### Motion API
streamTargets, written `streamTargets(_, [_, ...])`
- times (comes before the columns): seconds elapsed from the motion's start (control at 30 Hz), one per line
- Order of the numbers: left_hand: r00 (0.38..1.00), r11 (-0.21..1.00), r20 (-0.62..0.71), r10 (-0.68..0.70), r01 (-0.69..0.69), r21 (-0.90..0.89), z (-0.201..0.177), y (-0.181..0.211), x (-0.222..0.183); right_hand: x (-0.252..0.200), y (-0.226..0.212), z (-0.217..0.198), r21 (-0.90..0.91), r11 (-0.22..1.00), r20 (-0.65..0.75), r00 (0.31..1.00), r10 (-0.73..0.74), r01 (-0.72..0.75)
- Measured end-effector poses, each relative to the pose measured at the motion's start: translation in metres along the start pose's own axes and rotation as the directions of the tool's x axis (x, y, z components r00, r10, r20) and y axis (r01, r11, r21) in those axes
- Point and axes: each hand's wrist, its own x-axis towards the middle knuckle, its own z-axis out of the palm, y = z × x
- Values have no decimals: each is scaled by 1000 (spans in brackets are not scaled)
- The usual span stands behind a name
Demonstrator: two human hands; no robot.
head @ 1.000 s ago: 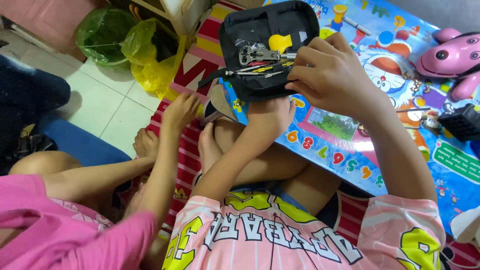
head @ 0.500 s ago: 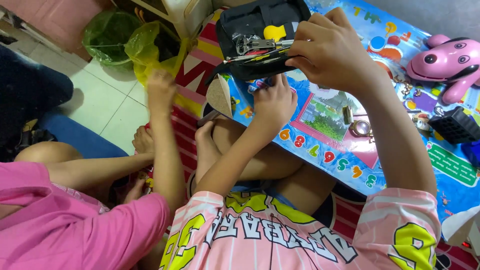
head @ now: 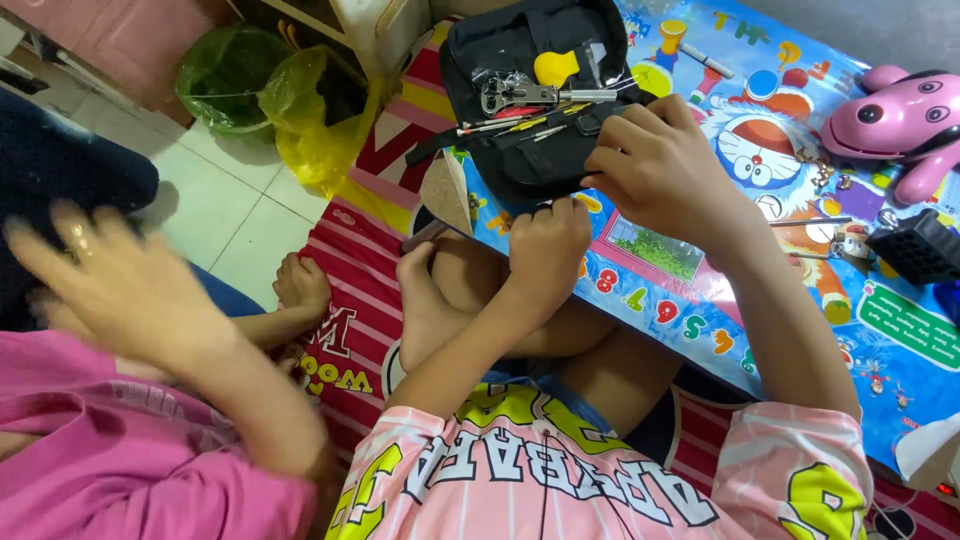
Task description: Using a specialized repair kit to remove pins and adjust the length of a metal watch band.
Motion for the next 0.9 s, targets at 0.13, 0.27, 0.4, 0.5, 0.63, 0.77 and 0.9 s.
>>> streamTargets(0.13, [1000,998,17,9,-10,54,0,3,1,-7,-4,6,-21,999,-1,999,42,-42])
streamTargets(0.27, [1000,991,26,16,-19,129,1,2,-2,-11,-10,7,-27,997,-20,997,68,-69])
streamTargets(0.4, [998,999,51,-44,43,8,-35,-3,-11,-19,-13,15,-94,995,-138,990,2,-15])
streamTargets(0.5, [1000,994,-14,-5,3,-108,-40,-8,-39,-33,-17,37,-16,1000,-96,995,17,-18])
streamTargets(0.63, [997,948,-48,-56,38,-316,-64,-12,-36,-43,-29,42,201,977,-86,992,95,-77])
streamTargets(0.77, [981,838,-99,-164,86,-538,-63,-18,-31,-57,-34,39,669,737,-124,962,243,-100])
streamTargets(0.9, [982,726,-56,-180,94,-682,-70,-22,-21,-64,-41,44,878,470,-92,933,348,-89])
